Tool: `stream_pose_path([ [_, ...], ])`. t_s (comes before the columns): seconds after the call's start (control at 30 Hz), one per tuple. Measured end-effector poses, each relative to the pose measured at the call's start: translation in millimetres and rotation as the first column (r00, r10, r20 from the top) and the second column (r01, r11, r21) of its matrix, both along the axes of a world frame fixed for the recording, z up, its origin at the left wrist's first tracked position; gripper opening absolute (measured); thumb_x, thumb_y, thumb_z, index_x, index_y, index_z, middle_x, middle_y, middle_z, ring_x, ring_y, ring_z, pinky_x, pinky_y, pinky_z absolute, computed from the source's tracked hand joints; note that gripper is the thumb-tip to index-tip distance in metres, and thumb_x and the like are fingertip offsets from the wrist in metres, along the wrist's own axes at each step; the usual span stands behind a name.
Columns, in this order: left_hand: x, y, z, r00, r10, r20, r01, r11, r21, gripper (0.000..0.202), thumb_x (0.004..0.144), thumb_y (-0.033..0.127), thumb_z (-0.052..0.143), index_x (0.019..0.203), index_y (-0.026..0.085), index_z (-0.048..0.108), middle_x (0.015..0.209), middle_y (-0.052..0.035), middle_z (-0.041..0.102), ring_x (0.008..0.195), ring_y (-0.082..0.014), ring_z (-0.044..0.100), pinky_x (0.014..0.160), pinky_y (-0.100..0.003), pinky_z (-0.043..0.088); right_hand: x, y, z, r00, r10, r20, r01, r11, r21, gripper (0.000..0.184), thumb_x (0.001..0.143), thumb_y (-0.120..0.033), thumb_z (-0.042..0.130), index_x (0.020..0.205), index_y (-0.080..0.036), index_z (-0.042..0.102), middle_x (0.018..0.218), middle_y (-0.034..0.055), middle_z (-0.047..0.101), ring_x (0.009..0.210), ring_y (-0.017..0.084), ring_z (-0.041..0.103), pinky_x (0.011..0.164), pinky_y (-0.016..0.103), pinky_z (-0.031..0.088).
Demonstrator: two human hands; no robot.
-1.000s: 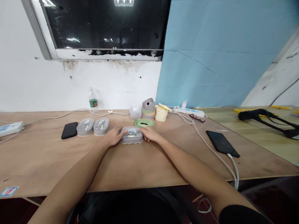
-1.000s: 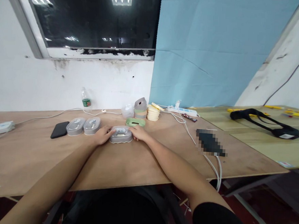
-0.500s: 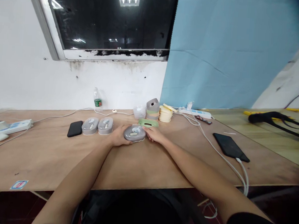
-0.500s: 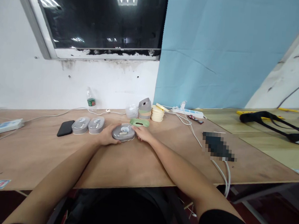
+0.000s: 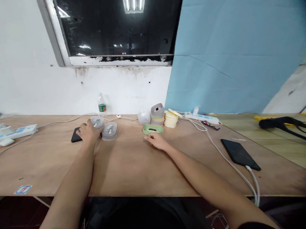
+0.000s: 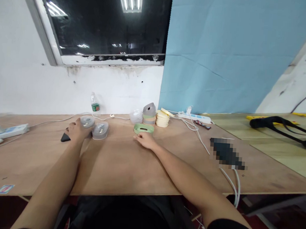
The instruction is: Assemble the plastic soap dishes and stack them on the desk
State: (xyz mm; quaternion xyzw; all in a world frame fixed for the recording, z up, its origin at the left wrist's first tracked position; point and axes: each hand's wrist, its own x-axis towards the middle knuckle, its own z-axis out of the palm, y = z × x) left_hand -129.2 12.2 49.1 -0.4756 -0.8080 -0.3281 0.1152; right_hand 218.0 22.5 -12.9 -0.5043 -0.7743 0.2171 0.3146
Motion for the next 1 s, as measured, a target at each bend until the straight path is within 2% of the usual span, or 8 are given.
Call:
stream_pose_path([
  [0.13, -8, 4, -4.9, 0.995, 0.071, 0.068, -0.064, 0.993, -0.097, 0.088, 0.064, 0.065, 0.064, 0.131, 0.013, 0.043, 0.128, -0.0246, 0.049, 0.118, -0.0409, 0.047, 0.099, -0.054, 0.027, 0, 0, -0.9, 1.0, -0.006, 0.004, 0.006, 1.0, 0.014, 0.04, 0.084, -0.051, 0.051, 0.06, -0.019, 0.05, 0.053, -0.0038, 0.052, 0.052, 0.011, 0.045, 0.051, 0.021, 0.028],
  [0.33, -7, 7, -7.6, 0.994, 0.053, 0.093, -0.05, 0.998, -0.033, 0.1, 0.061, 0.066, 0.065, 0.141, 0.016, 0.031, 0.139, -0.025, 0.04, 0.123, -0.041, 0.044, 0.1, -0.057, 0.028, -2, -2, 6.3, 0.996, -0.082, 0.016, 0.079, 0.985, 0.151, 0.037, 0.084, -0.048, 0.052, 0.06, -0.019, 0.055, 0.058, -0.0014, 0.056, 0.056, 0.013, 0.048, 0.053, 0.023, 0.029],
  [0.47, 0, 3, -3.4, 1.0, 0.02, -0.023, -0.016, 0.988, 0.156, 0.089, 0.073, 0.064, 0.058, 0.141, 0.014, 0.031, 0.145, -0.023, 0.034, 0.135, -0.0392, 0.029, 0.106, -0.059, 0.02, 19, 6, 17.7, 0.929, -0.356, -0.099, 0.364, 0.832, 0.42, 0.036, 0.088, -0.044, 0.046, 0.066, -0.02, 0.059, 0.066, 0.0027, 0.062, 0.064, 0.016, 0.053, 0.061, 0.025, 0.033],
  [0.6, 24, -3, 1.4, 0.967, -0.175, -0.183, 0.223, 0.93, 0.291, 0.063, 0.086, 0.048, 0.05, 0.137, 0.014, 0.039, 0.144, -0.0188, 0.038, 0.137, -0.0333, 0.027, 0.109, -0.053, 0.019, 61, 26, 20.8, 0.787, -0.565, -0.247, 0.61, 0.657, 0.442, 0.032, 0.089, -0.041, 0.042, 0.083, -0.019, 0.064, 0.074, 0.0055, 0.066, 0.07, 0.018, 0.056, 0.066, 0.026, 0.036],
  [0.7, 57, -5, -6.9, 0.84, -0.464, -0.282, 0.526, 0.824, 0.212, 0.05, 0.087, 0.04, 0.052, 0.131, 0.017, 0.048, 0.138, -0.0165, 0.044, 0.132, -0.0326, 0.035, 0.108, -0.049, 0.024, 90, 42, 20.3, 0.653, -0.683, -0.327, 0.754, 0.545, 0.367, 0.035, 0.09, -0.04, 0.039, 0.105, -0.018, 0.061, 0.08, 0.0068, 0.067, 0.073, 0.02, 0.058, 0.068, 0.028, 0.038],
  [0.8, 93, -9, -25.1, 0.554, -0.767, -0.324, 0.815, 0.579, 0.023, 0.041, 0.086, 0.039, 0.053, 0.124, 0.02, 0.055, 0.131, -0.0137, 0.051, 0.124, -0.0304, 0.044, 0.103, -0.046, 0.032, 112, 57, 21.7, 0.589, -0.745, -0.312, 0.804, 0.503, 0.316, 0.041, 0.089, -0.036, 0.04, 0.122, -0.017, 0.054, 0.088, 0.009, 0.068, 0.082, 0.023, 0.059, 0.073, 0.031, 0.04],
  [0.9, 119, -13, -42.1, 0.26, -0.911, -0.32, 0.922, 0.332, -0.199, 0.042, 0.084, 0.041, 0.056, 0.121, 0.021, 0.057, 0.127, -0.0133, 0.054, 0.118, -0.0299, 0.049, 0.098, -0.045, 0.038, 130, 72, 25.8, 0.607, -0.767, -0.208, 0.788, 0.546, 0.286, 0.05, 0.087, -0.035, 0.043, 0.134, -0.018, 0.045, 0.099, 0.0112, 0.068, 0.089, 0.026, 0.06, 0.078, 0.033, 0.042],
  [1.0, 126, -13, -50.9, 0.182, -0.937, -0.299, 0.923, 0.268, -0.278, 0.04, 0.085, 0.043, 0.055, 0.117, 0.021, 0.06, 0.125, -0.0125, 0.055, 0.114, -0.0286, 0.051, 0.096, -0.043, 0.04, 146, 87, 31.5, 0.661, -0.743, -0.102, 0.741, 0.625, 0.243, 0.051, 0.085, -0.034, 0.046, 0.133, -0.018, 0.048, 0.113, 0.0136, 0.065, 0.098, 0.026, 0.059, 0.084, 0.034, 0.043],
])
